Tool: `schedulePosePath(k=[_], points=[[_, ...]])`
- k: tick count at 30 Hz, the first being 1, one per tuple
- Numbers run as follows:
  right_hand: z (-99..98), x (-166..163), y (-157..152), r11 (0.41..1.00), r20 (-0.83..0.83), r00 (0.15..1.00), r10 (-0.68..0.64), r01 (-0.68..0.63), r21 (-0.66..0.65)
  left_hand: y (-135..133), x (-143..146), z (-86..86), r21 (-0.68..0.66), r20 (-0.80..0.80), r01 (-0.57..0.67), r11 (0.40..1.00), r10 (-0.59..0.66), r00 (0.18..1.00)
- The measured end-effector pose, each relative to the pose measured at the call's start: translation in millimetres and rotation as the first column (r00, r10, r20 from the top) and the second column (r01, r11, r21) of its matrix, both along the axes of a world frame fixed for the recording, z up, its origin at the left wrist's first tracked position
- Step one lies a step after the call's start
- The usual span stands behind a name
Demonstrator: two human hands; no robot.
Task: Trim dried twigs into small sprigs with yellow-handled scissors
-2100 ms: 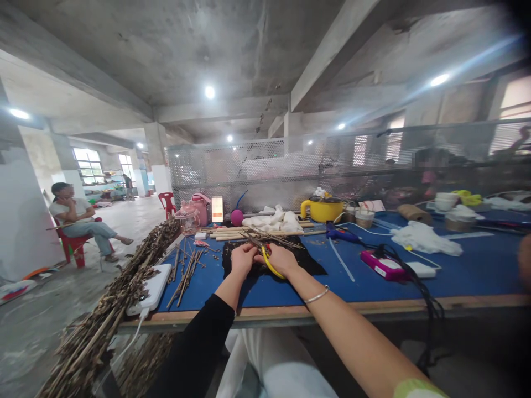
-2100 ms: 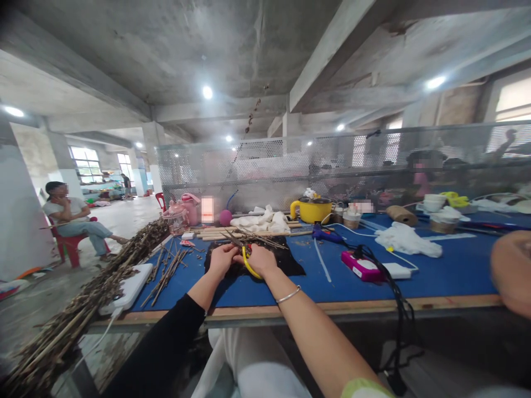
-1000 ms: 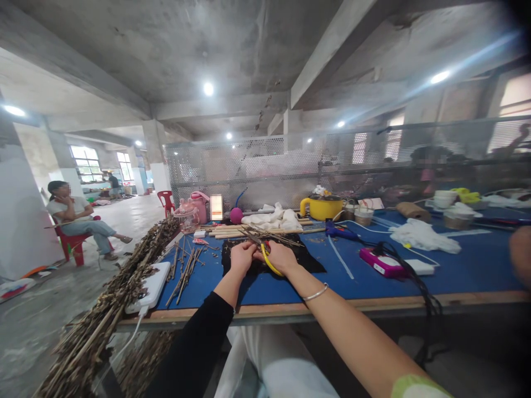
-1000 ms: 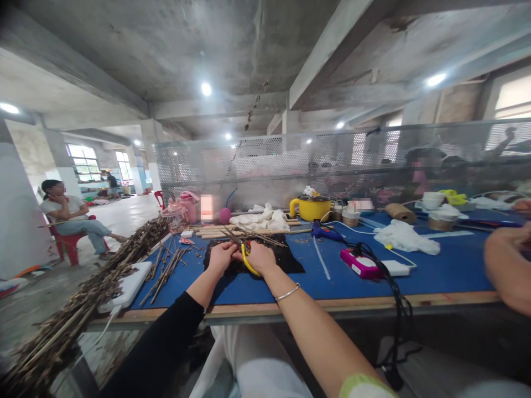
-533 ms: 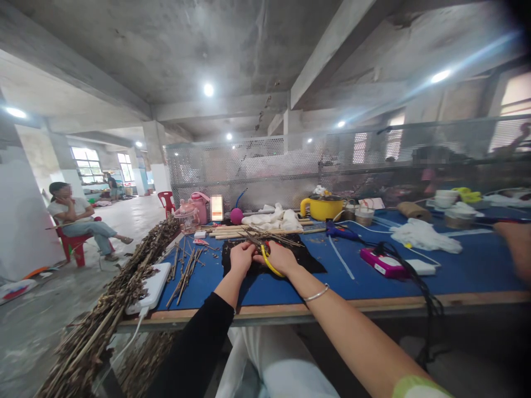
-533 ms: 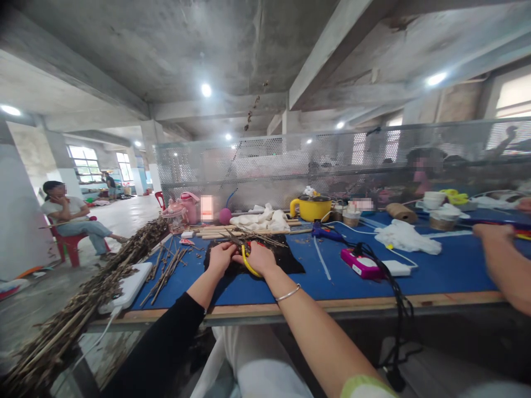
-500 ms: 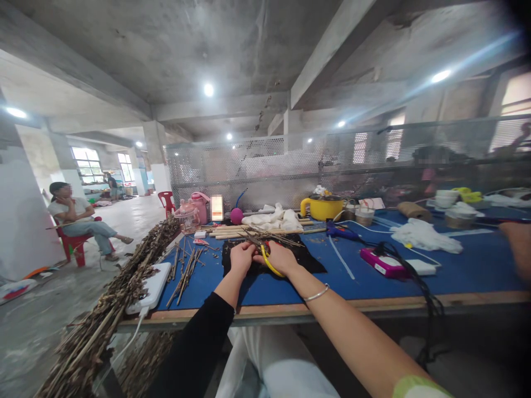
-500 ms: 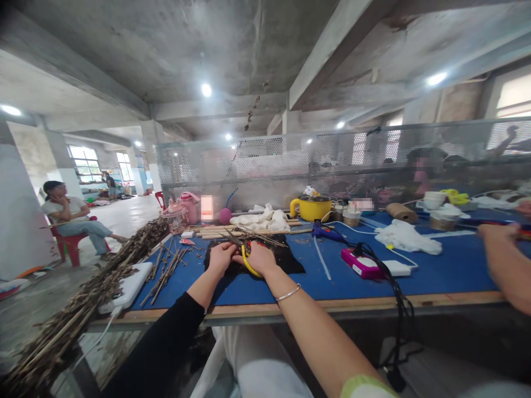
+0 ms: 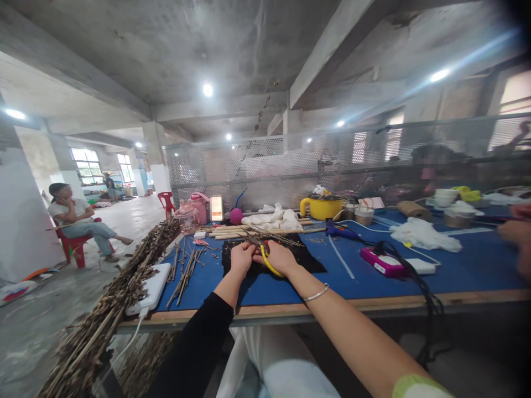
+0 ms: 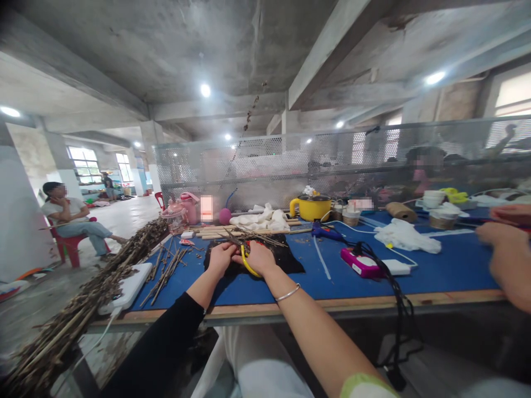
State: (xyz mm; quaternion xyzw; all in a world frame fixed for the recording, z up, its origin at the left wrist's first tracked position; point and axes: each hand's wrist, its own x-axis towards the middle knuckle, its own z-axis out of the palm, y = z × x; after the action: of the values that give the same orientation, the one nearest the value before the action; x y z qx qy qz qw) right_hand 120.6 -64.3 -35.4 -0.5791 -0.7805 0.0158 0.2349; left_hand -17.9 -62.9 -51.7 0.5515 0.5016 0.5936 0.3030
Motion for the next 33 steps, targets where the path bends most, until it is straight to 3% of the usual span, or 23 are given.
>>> schedulePosePath(k=[10, 24, 33], points=[[3.2, 0.5, -0.6, 0.999, 0.023, 1.0, -0.007, 0.008, -0.052, -0.7, 0.7, 2.1, -0.006, 0.046, -0.012, 1.0, 0.012, 0.999], [-1.0, 0.0, 3.9, 0.998, -0.007, 0.998, -0.056, 0.055, -0.008, 0.6, 5.0, 5.2, -0.138, 0.381, 0.054, 0.989, 0.002, 0.925], [-3.7, 0.5, 4.2, 0.999, -0.02, 0.999, 0.033, -0.033, -0.003, -3.3, 5.9, 6.4, 0.001, 0.273, 0.139, 0.99, -0.134, 0.953]])
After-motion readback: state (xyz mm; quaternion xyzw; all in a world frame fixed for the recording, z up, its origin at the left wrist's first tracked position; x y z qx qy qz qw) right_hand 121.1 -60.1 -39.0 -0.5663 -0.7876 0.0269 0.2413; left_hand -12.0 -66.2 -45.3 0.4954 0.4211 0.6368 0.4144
